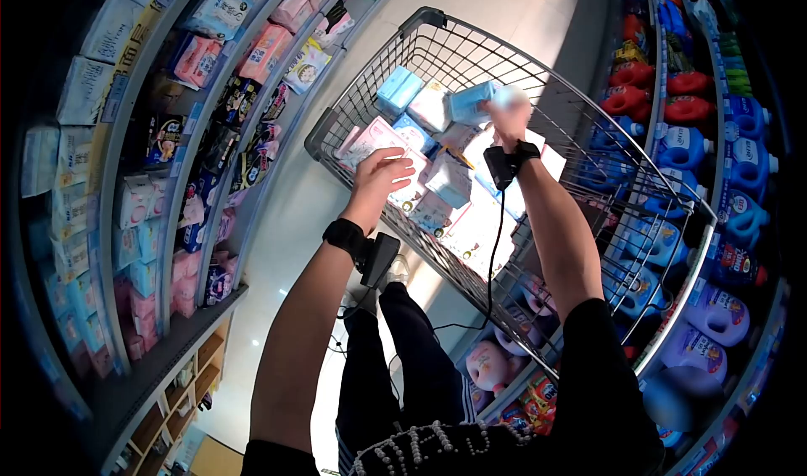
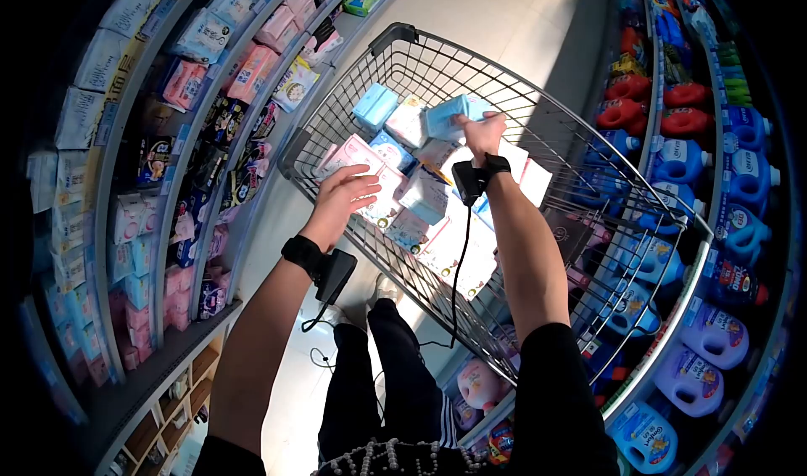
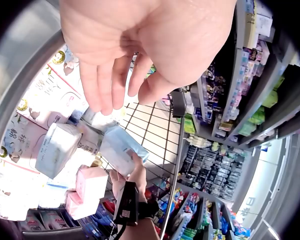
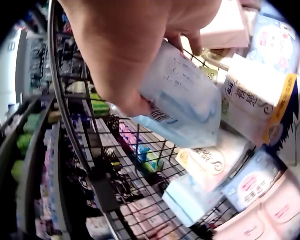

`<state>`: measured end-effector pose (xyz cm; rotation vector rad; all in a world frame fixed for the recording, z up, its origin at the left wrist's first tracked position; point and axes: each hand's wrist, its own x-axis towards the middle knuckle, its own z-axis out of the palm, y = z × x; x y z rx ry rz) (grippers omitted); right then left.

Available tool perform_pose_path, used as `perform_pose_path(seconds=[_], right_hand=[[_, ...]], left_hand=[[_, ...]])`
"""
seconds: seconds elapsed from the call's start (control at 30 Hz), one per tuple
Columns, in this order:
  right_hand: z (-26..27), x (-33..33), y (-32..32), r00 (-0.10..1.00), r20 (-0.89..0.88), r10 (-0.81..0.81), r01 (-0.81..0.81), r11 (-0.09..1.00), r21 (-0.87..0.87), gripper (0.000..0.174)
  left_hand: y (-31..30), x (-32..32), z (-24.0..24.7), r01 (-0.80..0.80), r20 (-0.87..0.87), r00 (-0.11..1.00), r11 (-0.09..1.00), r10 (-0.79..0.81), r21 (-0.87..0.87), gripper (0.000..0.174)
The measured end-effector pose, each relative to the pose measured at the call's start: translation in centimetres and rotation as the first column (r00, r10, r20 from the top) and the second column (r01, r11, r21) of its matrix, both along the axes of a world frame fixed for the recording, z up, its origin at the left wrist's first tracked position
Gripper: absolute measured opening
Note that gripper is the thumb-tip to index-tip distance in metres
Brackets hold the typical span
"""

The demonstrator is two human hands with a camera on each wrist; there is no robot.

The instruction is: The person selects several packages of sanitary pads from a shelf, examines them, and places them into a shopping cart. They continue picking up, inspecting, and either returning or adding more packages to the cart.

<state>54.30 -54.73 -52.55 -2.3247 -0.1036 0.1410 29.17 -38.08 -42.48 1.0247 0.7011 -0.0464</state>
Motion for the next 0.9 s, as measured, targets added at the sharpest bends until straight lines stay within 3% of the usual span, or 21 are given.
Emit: perform_pose_path(seconds=[0.03, 0.1, 0.17, 0.2, 0.23, 0.3, 0.33, 0.37, 0.47, 0.5, 0.57, 0.63, 0.7, 0.73, 0.77, 0.83, 0.9], right_hand=[[3.2, -1.4, 0.4, 0.927, -0.36, -0.102, 0.187, 0.959, 0.211, 0.066], [4.9, -2.2, -0.3, 0.82, -0.562, 0.111, 0.299, 0.755, 0.584, 0.053], [6.2, -2.4, -0.8, 0.729, -0.62, 0.292, 0.312, 0.664, 0.68, 0.051], [6.9, -2.8, -0.2, 0.674, -0.686, 0.276, 0.417, 0.624, 0.661, 0.051], [7.8, -3.3, 0.0, 0.65, -0.71, 0.27, 0.462, 0.602, 0.651, 0.052], [9.3, -4.3, 0.7, 0.553, -0.683, 0.477, 0.424, 0.545, 0.724, 0.051], [9.7, -5.2, 1.9, 0.533, -0.598, 0.599, 0.408, 0.437, 0.801, 0.049], [10.2, -5.9, 2.7, 0.502, -0.556, 0.663, 0.385, 0.404, 0.83, 0.05], [13.0, -9.5, 5.3, 0.421, -0.608, 0.673, 0.353, 0.496, 0.793, 0.053], [13.2, -10.5, 6.0, 0.367, -0.601, 0.71, 0.372, 0.48, 0.794, 0.052], [15.6, -13.0, 7.3, 0.378, -0.564, 0.734, 0.342, 0.455, 0.822, 0.052], [16.6, -14.9, 8.5, 0.368, -0.538, 0.758, 0.327, 0.436, 0.838, 0.048], [17.7, -17.0, 9.6, 0.461, -0.617, 0.638, 0.189, 0.609, 0.77, 0.05], [17.0, -17.4, 10.1, 0.431, -0.533, 0.728, 0.175, 0.512, 0.841, 0.047], [17.0, -18.1, 10.3, 0.427, -0.527, 0.735, 0.171, 0.506, 0.845, 0.047], [18.4, -20.1, 10.8, 0.522, -0.53, 0.668, -0.044, 0.642, 0.766, 0.052], [19.5, -21.5, 11.6, 0.478, -0.521, 0.707, -0.048, 0.613, 0.788, 0.061]], left_hand=[[0.0, -0.2, 0.1, -0.015, 0.006, 1.0, 1.0, 0.015, -0.017, 0.03], [0.1, -0.3, -0.1, -0.032, 0.006, 0.999, 0.999, 0.032, -0.027, 0.03], [0.5, -0.3, -1.0, -0.152, -0.012, 0.988, 0.971, 0.152, -0.187, 0.034], [0.8, -0.2, -0.8, -0.218, -0.048, 0.976, 0.926, 0.214, -0.308, 0.039], [1.0, -0.3, -0.6, -0.223, -0.042, 0.975, 0.928, 0.22, -0.3, 0.039], [1.4, -0.6, 0.1, -0.326, -0.161, 0.945, 0.822, 0.284, -0.467, 0.046], [1.6, -0.7, 0.7, -0.276, -0.16, 0.961, 0.85, 0.227, -0.45, 0.049], [1.7, -0.9, 1.1, -0.275, -0.155, 0.961, 0.851, 0.229, -0.447, 0.049], [2.1, -1.3, 4.1, -0.141, -0.11, 0.989, 0.859, 0.099, -0.491, 0.053], [2.3, -1.6, 4.6, -0.14, -0.107, 0.989, 0.859, 0.1, -0.492, 0.053], [2.9, -2.4, 5.7, -0.105, 0.001, 0.991, 0.77, 0.136, -0.629, 0.054], [3.5, -3.5, 6.7, -0.078, 0.047, 0.989, 0.777, 0.137, -0.625, 0.05], [3.9, -4.8, 7.6, -0.168, -0.036, 0.983, 0.808, 0.18, -0.565, 0.046], [4.3, -5.5, 7.6, -0.2, -0.062, 0.979, 0.836, 0.196, -0.512, 0.043], [4.8, -6.4, 7.7, -0.205, -0.059, 0.977, 0.839, 0.203, -0.504, 0.043], [5.9, -8.3, 7.6, -0.307, -0.119, 0.951, 0.911, 0.285, -0.275, 0.044], [7.4, -10.4, 8.4, -0.311, -0.123, 0.95, 0.92, 0.289, -0.239, 0.045]])
